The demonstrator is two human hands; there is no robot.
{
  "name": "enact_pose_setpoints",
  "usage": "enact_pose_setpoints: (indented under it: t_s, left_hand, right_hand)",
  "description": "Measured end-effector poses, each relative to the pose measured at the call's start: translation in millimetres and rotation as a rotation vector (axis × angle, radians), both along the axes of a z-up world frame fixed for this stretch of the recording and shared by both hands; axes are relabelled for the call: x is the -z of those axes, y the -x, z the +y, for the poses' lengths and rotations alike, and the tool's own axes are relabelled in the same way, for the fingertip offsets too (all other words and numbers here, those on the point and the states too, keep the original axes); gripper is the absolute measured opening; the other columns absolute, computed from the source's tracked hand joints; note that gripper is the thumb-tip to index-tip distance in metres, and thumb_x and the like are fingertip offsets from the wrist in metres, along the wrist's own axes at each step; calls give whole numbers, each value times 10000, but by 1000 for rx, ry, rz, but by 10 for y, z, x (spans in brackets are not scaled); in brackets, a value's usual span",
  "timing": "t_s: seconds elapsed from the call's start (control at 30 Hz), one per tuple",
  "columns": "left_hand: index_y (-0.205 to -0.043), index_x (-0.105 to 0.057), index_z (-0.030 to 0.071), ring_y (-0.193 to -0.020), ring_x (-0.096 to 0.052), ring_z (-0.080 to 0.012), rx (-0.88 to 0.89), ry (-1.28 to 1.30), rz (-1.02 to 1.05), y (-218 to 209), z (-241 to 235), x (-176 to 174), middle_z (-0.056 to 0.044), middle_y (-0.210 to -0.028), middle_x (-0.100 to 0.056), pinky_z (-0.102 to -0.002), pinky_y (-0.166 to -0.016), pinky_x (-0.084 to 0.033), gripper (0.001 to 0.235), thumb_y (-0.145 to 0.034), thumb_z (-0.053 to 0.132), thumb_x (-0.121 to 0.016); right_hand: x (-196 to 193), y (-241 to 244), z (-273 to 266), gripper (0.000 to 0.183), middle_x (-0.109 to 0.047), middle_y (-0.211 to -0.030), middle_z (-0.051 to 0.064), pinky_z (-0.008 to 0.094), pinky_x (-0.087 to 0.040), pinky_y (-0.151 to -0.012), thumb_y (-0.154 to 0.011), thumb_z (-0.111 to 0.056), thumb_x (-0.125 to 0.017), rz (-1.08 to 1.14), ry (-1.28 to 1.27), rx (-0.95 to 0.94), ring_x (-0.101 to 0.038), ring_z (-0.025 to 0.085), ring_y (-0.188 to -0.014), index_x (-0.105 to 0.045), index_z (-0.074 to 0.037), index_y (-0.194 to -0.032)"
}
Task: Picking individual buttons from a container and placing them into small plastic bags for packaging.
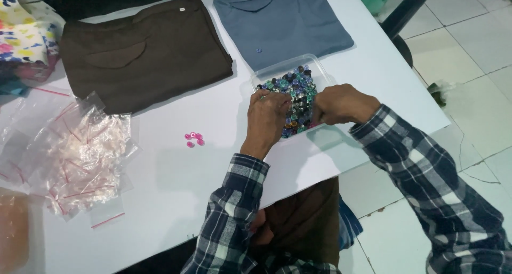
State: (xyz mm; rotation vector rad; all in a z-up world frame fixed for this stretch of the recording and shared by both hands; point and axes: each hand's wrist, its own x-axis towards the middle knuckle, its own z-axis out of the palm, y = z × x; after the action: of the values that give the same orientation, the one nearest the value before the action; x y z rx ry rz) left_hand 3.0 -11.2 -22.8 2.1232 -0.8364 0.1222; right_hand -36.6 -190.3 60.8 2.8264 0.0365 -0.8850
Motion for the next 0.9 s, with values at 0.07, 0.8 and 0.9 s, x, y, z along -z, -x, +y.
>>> enact_pose_setpoints:
  t_s: [0.07, 0.8, 0.9]
  left_hand:
    - [-1076, -747, 119, -1088, -701, -124, 11, -13, 15, -11, 18, -4, -30, -1062, -772, -352, -1182, -271, 166, -922, 66, -711]
    - [-1067, -751, 138, -1031, -720, -118, 6, -34, -11, -13, 2, -13, -9, -1012, -779, -350, -1175, -290, 170, -917, 65, -715]
    - [-1052, -753, 146, -1009, -724, -106, 13, -23, 6, -18, 5, -10, -1, -996, -778, -337, -1174, -274, 161, -908, 81, -726]
  right_hand:
    - [-25, -25, 64, 262, -783, -812, 74, 392, -594, -731, -837, -199, -667, -43, -5, -2, -760, 244, -737, -820, -259, -1041]
    - [396, -9, 28, 144, -736, -709, 138, 423, -610, -594, -763, -6, -670, -366, 83, -127, -753, 318, -692, -770, -50, -858]
    - [294, -5, 12, 160, -760, -775, 177, 462, -620, -685, -778, -59, -707, -324, 29, -103, -766, 353, -767, -783, -38, -917]
